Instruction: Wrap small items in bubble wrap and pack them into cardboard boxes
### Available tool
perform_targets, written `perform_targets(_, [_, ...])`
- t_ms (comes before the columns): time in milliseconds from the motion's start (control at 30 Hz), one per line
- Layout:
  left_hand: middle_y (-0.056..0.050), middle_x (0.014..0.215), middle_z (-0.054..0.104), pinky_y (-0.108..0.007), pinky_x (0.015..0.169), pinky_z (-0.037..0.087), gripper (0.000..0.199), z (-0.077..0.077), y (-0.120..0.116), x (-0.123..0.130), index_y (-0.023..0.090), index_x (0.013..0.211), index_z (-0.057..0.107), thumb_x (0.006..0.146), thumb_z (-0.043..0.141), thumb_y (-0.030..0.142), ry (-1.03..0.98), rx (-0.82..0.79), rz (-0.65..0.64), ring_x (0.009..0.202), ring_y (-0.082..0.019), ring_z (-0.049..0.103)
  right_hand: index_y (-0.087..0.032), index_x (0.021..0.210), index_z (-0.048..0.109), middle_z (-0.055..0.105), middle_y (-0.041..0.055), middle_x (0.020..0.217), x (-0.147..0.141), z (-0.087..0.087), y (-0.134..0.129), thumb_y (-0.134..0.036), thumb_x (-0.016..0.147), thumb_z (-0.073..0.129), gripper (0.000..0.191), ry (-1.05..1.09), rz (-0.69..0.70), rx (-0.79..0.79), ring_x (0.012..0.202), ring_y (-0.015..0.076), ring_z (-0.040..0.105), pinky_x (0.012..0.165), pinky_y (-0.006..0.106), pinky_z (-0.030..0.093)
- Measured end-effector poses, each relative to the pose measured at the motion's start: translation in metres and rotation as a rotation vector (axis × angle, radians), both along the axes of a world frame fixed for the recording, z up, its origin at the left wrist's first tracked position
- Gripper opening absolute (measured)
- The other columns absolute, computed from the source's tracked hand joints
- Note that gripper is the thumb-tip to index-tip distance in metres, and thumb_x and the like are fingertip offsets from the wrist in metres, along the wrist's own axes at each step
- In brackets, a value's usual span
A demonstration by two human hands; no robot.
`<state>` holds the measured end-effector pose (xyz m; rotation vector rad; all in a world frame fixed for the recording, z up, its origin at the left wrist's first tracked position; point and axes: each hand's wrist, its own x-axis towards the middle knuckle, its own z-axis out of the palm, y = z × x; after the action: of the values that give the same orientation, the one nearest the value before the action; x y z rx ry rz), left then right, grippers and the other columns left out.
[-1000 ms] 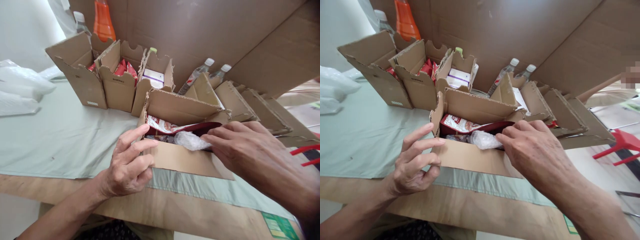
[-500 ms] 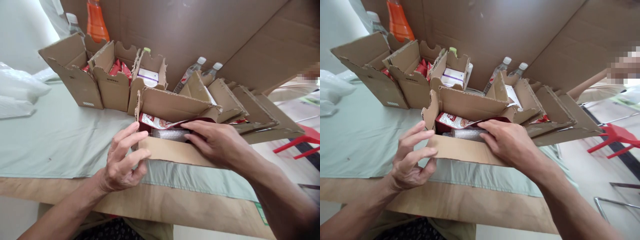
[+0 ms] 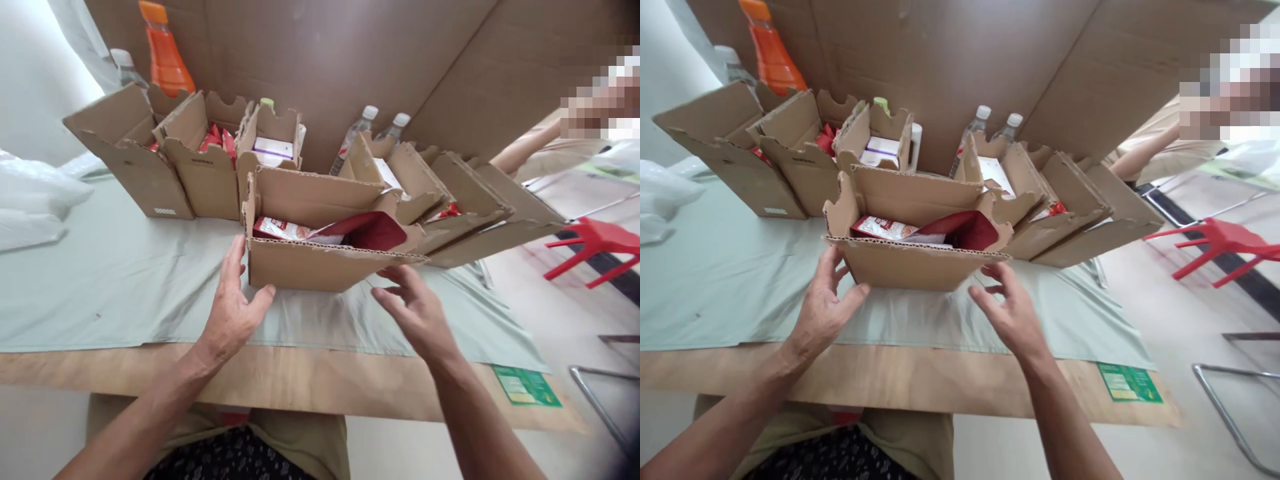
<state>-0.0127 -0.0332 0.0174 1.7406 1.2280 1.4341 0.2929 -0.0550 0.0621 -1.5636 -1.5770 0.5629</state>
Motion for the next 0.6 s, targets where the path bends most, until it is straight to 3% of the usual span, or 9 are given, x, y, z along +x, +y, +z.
perform_targets(133, [-0.013,0.163,0.044,-0.057,0.121,0.044,0.082,0.004,-0.004,0.014,0.031,0.163,0.03,0.09,0.066,0.025,-0.096,-0.11,-0.008,0.149,-0.031,0.047,-0.022,0.121,0.062,0.072,0.0107,0.121,-0.026,-0.018,0.013,-0.06,0.091,0.068,0.049,0.092,0.073,0.027,0.109,0.0236,0.069,0.087,0.039,0.06])
perform_targets(233, [-0.013,0.156,0.052,-0.056,0.119,0.047,0.074,0.007,-0.024,0.011,0.029,0.159,0.037,0.091,0.066,0.026,-0.132,-0.128,0.006,0.143,-0.03,0.054,-0.021,0.114,0.063,0.074,0.0096,0.111,-0.043,-0.019,-0.009,-0.06,0.093,0.065,0.045,0.083,0.005,0.039,0.094,0.0217,0.068,0.07,0.032,0.057])
perform_targets(333, [-0.012,0.146,0.059,-0.052,0.119,0.049,0.065,0.002,-0.066,-0.009,0.029,0.155,0.043,0.094,0.065,0.026,-0.122,-0.153,0.036,0.14,-0.029,0.057,-0.021,0.105,0.064,0.072,0.0086,0.098,-0.062,-0.02,-0.05,-0.056,0.094,0.065,0.036,0.026,-0.034,0.028,0.085,0.0217,0.066,0.059,0.029,0.051])
perform_targets(400, [-0.011,0.145,0.06,-0.05,0.12,0.049,0.062,-0.001,-0.096,-0.03,0.031,0.153,0.045,0.095,0.065,0.028,-0.125,-0.16,0.089,0.141,-0.029,0.056,-0.022,0.104,0.064,0.07,0.0084,0.096,-0.08,-0.018,-0.069,-0.05,0.095,0.065,0.03,0.023,0.001,0.036,0.088,0.0226,0.065,0.061,0.03,0.052])
perform_targets(467, [-0.009,0.149,0.057,-0.05,0.121,0.048,0.062,0.005,-0.111,-0.051,0.033,0.154,0.045,0.096,0.066,0.029,-0.151,-0.142,0.157,0.143,-0.029,0.055,-0.022,0.107,0.064,0.07,0.0084,0.101,-0.1,-0.01,-0.072,-0.045,0.095,0.064,0.026,0.041,0.082,0.065,0.093,0.0233,0.064,0.071,0.033,0.055])
perform_targets(533, [-0.008,0.153,0.054,-0.049,0.121,0.049,0.063,0.02,-0.105,-0.066,0.036,0.155,0.044,0.096,0.066,0.03,-0.163,-0.079,0.2,0.146,-0.03,0.051,-0.023,0.109,0.063,0.069,0.0074,0.104,-0.116,0.005,-0.057,-0.043,0.095,0.064,0.024,0.051,0.161,0.11,0.094,0.0229,0.064,0.079,0.036,0.056])
perform_targets(600, [-0.007,0.154,0.054,-0.049,0.118,0.051,0.063,0.04,-0.083,-0.068,0.036,0.155,0.044,0.096,0.065,0.031,-0.139,0.02,0.19,0.147,-0.031,0.05,-0.024,0.108,0.06,0.069,0.0055,0.103,-0.122,0.024,-0.034,-0.044,0.095,0.063,0.024,0.07,0.184,0.179,0.093,0.0216,0.062,0.083,0.037,0.055])
